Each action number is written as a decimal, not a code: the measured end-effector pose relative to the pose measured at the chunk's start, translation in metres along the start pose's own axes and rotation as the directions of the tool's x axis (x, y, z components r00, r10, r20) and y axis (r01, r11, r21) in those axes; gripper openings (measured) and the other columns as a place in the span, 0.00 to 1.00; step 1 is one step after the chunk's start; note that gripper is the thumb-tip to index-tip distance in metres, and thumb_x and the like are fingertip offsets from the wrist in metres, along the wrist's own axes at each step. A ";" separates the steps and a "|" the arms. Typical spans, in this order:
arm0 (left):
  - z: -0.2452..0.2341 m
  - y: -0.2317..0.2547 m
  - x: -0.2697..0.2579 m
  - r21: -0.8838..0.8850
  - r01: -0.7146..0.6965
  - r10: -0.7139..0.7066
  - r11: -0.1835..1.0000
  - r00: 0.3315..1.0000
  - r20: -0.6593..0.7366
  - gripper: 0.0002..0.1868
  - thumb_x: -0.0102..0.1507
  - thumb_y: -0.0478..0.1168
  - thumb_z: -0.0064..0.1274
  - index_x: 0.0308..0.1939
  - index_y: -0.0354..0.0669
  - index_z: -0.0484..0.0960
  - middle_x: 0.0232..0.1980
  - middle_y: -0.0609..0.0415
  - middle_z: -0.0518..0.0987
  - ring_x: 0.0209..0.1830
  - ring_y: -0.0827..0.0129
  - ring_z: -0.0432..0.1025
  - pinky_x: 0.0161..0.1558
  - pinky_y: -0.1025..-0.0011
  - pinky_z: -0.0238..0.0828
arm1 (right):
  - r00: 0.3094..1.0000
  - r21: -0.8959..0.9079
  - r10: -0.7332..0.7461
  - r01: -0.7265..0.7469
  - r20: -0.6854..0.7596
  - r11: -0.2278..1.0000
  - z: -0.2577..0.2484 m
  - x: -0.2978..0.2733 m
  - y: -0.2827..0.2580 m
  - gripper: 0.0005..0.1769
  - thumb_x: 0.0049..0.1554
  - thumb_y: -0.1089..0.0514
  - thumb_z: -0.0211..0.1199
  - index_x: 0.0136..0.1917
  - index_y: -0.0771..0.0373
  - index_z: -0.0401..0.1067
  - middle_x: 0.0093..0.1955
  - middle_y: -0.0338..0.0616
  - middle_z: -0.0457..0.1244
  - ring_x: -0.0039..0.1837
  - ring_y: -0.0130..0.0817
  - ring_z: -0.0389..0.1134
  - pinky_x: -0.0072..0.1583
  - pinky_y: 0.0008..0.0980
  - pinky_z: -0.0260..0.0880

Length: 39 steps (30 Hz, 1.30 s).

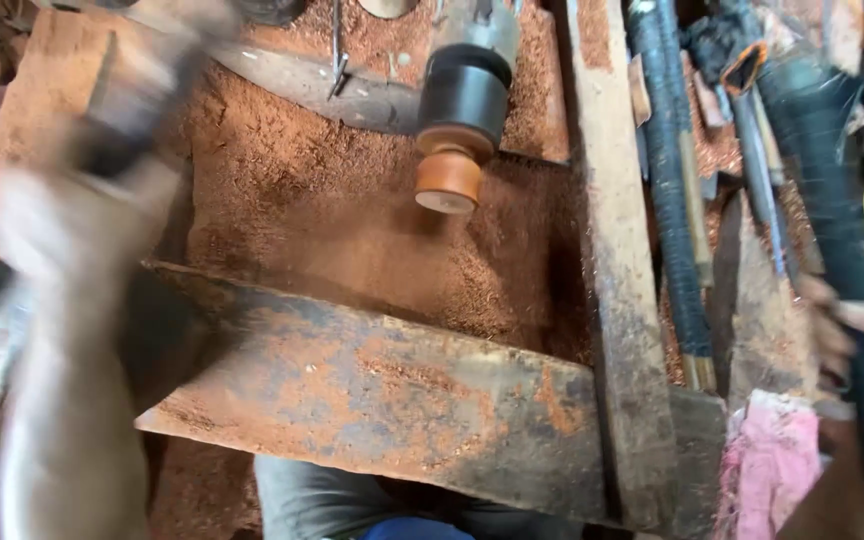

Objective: Shaping a wooden workpiece on a lathe using hand chisels and a drill bit.

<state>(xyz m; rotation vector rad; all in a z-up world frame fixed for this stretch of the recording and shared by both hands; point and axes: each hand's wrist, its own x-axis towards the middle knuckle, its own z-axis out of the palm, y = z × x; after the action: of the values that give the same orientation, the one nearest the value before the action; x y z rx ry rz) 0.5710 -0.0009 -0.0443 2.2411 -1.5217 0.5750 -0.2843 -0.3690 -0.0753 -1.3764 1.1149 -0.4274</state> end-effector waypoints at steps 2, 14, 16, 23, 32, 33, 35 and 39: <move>0.011 -0.054 0.021 0.098 0.253 -0.246 0.962 0.966 -0.081 0.21 0.60 0.44 0.62 0.53 0.37 0.82 0.43 0.45 0.85 0.33 0.57 0.80 0.35 0.60 0.79 | 0.999 0.076 -0.020 0.017 0.043 0.997 0.108 0.010 -0.058 0.21 0.60 0.61 0.67 0.60 0.74 0.64 0.34 0.49 0.62 0.34 0.36 0.65 0.36 0.33 0.66; 0.150 -0.165 0.093 0.168 0.861 -0.874 0.480 0.454 0.171 0.20 0.59 0.41 0.62 0.52 0.39 0.77 0.49 0.40 0.83 0.48 0.50 0.80 0.49 0.57 0.79 | 0.911 -0.937 -0.219 -0.332 -0.348 0.110 0.118 0.111 0.010 0.57 0.53 0.41 0.66 0.89 0.46 0.44 0.65 0.65 0.68 0.64 0.62 0.71 0.64 0.54 0.71; 0.159 -0.172 0.092 0.194 0.853 -0.871 0.485 0.451 0.193 0.20 0.58 0.39 0.62 0.52 0.38 0.77 0.47 0.40 0.83 0.46 0.52 0.80 0.46 0.58 0.79 | 0.907 -0.923 -0.174 -0.382 -0.383 0.043 0.087 0.126 0.041 0.60 0.49 0.46 0.67 0.89 0.45 0.43 0.64 0.62 0.68 0.62 0.61 0.72 0.62 0.54 0.71; 0.187 -0.127 0.115 0.590 0.398 -0.401 0.702 0.906 -0.134 0.35 0.52 0.57 0.66 0.52 0.34 0.79 0.51 0.38 0.79 0.55 0.50 0.75 0.47 0.52 0.75 | 0.897 -0.907 -0.144 -0.420 -0.417 0.014 0.070 0.096 0.117 0.46 0.59 0.45 0.64 0.84 0.49 0.48 0.65 0.59 0.65 0.59 0.62 0.72 0.58 0.57 0.71; 0.305 0.124 0.110 -0.171 0.464 -0.303 0.869 0.773 0.558 0.25 0.62 0.57 0.56 0.60 0.56 0.79 0.53 0.43 0.81 0.58 0.49 0.74 0.56 0.51 0.72 | 0.812 -0.905 -0.400 -0.367 -0.425 0.215 0.119 0.027 0.144 0.46 0.52 0.51 0.73 0.78 0.61 0.57 0.62 0.59 0.64 0.66 0.57 0.66 0.67 0.52 0.65; 0.310 0.125 0.108 -0.186 0.450 -0.286 0.873 0.782 0.553 0.25 0.62 0.57 0.56 0.60 0.56 0.79 0.53 0.43 0.81 0.58 0.49 0.74 0.56 0.51 0.72 | 0.801 -0.897 -0.404 -0.383 -0.441 0.219 0.141 0.005 0.126 0.46 0.52 0.51 0.73 0.78 0.61 0.57 0.62 0.59 0.64 0.66 0.57 0.66 0.67 0.52 0.65; 0.320 0.123 0.101 -0.231 0.550 -0.389 0.803 0.776 0.496 0.15 0.70 0.53 0.49 0.58 0.60 0.83 0.51 0.46 0.82 0.51 0.51 0.78 0.53 0.53 0.74 | 0.692 -0.773 -0.419 -0.327 -0.588 0.544 0.184 -0.034 0.091 0.29 0.60 0.55 0.70 0.69 0.66 0.63 0.60 0.54 0.64 0.61 0.47 0.67 0.67 0.47 0.67; 0.265 0.127 0.075 -0.388 0.589 -0.423 0.709 0.795 0.434 0.15 0.72 0.50 0.48 0.55 0.48 0.82 0.40 0.49 0.83 0.33 0.62 0.79 0.40 0.59 0.77 | 0.631 -0.500 -0.292 -0.178 -0.719 0.847 0.292 -0.077 0.071 0.18 0.64 0.60 0.65 0.64 0.67 0.66 0.58 0.49 0.64 0.57 0.38 0.67 0.59 0.38 0.71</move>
<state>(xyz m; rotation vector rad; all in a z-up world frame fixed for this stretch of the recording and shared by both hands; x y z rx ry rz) 0.5105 -0.2402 -0.2204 2.2256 -0.9173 -0.3451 -0.1076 -0.1301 -0.1641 -1.7758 2.0377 -0.8691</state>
